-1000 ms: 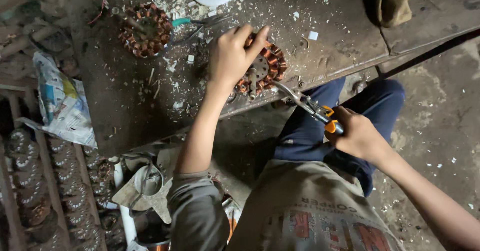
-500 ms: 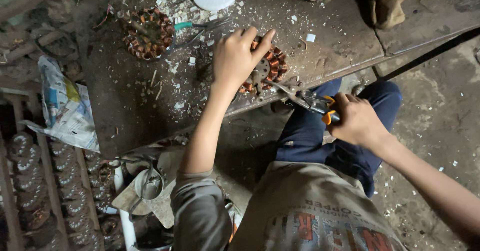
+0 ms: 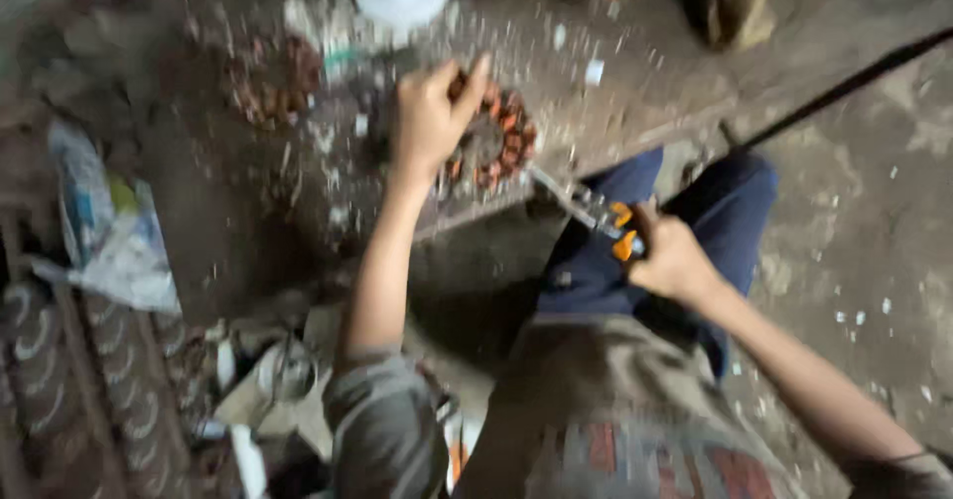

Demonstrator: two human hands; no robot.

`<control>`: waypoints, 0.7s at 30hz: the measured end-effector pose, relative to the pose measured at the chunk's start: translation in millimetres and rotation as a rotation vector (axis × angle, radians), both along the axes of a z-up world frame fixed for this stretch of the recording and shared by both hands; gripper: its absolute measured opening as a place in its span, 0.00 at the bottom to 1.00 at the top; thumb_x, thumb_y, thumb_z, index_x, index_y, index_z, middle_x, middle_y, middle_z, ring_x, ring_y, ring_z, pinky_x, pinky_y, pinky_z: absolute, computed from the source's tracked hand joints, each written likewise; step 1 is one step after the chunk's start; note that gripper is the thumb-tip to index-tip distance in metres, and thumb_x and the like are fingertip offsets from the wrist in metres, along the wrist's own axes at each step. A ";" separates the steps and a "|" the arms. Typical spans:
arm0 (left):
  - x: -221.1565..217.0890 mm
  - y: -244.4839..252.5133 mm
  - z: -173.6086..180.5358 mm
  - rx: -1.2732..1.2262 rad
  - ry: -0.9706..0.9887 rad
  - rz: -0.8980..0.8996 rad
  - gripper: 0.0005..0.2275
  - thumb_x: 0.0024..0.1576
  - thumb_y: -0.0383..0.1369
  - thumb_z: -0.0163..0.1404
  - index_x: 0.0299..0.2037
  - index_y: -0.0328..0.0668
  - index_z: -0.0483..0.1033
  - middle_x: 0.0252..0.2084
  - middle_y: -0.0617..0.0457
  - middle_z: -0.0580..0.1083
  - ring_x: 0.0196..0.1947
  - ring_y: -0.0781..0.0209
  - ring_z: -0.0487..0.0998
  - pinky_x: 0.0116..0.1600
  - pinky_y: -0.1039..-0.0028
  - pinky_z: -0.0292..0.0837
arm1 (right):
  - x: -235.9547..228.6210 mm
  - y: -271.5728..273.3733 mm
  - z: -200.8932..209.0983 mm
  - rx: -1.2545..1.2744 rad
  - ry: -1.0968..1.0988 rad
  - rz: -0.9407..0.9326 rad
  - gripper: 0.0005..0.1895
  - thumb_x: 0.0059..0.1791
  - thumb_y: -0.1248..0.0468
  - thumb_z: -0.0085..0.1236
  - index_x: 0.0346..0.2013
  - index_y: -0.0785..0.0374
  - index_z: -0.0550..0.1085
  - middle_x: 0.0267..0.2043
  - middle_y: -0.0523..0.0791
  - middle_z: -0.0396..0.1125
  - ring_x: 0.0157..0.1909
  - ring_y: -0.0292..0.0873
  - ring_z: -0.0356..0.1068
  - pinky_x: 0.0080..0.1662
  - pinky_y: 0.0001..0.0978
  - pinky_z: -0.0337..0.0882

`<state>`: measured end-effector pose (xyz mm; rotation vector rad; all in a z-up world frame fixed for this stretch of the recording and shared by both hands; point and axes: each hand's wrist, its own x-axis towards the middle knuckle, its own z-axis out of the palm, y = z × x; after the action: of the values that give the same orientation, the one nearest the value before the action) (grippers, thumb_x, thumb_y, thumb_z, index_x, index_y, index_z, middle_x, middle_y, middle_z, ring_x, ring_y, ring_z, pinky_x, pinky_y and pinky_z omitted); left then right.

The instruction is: The person uses pliers to trim excess copper wire from a circular stator winding on a workbench. They repeatedly reposition the stator and cut protruding wire ends, leaving trimmed pieces on the table.

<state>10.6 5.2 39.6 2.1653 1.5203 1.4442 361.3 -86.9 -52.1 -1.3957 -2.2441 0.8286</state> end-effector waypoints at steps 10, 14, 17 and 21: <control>10.6 4.5 -24.6 0.068 0.337 0.096 0.24 0.67 0.50 0.49 0.30 0.34 0.80 0.14 0.54 0.69 0.11 0.68 0.64 0.15 0.77 0.54 | -8.6 8.1 62.3 -0.091 -0.343 0.032 0.30 0.40 0.55 0.60 0.53 0.64 0.70 0.37 0.61 0.72 0.42 0.62 0.73 0.45 0.51 0.71; 9.8 -0.1 -6.4 0.058 0.322 0.100 0.24 0.66 0.52 0.50 0.27 0.37 0.78 0.15 0.54 0.68 0.13 0.69 0.65 0.18 0.77 0.55 | -7.0 21.1 28.2 0.165 -0.311 0.041 0.37 0.35 0.54 0.63 0.53 0.72 0.68 0.32 0.62 0.71 0.37 0.63 0.73 0.40 0.51 0.72; 9.8 0.9 -5.3 0.103 0.328 0.095 0.24 0.66 0.51 0.51 0.26 0.38 0.77 0.16 0.55 0.67 0.14 0.69 0.65 0.18 0.77 0.54 | -7.3 28.1 -14.5 0.157 -0.250 -0.001 0.34 0.32 0.55 0.65 0.47 0.70 0.68 0.27 0.60 0.70 0.33 0.64 0.72 0.37 0.52 0.72; 16.2 -10.9 -11.9 0.162 0.391 0.084 0.22 0.64 0.50 0.54 0.29 0.38 0.78 0.15 0.55 0.67 0.11 0.67 0.64 0.16 0.75 0.55 | -5.0 23.3 -56.4 0.285 -0.162 -0.063 0.26 0.33 0.56 0.67 0.37 0.68 0.67 0.25 0.59 0.69 0.31 0.63 0.71 0.36 0.51 0.71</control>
<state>26.8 -5.7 27.8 2.6341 1.6791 1.2582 356.3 -63.7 -108.5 -1.4300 -2.3125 0.3674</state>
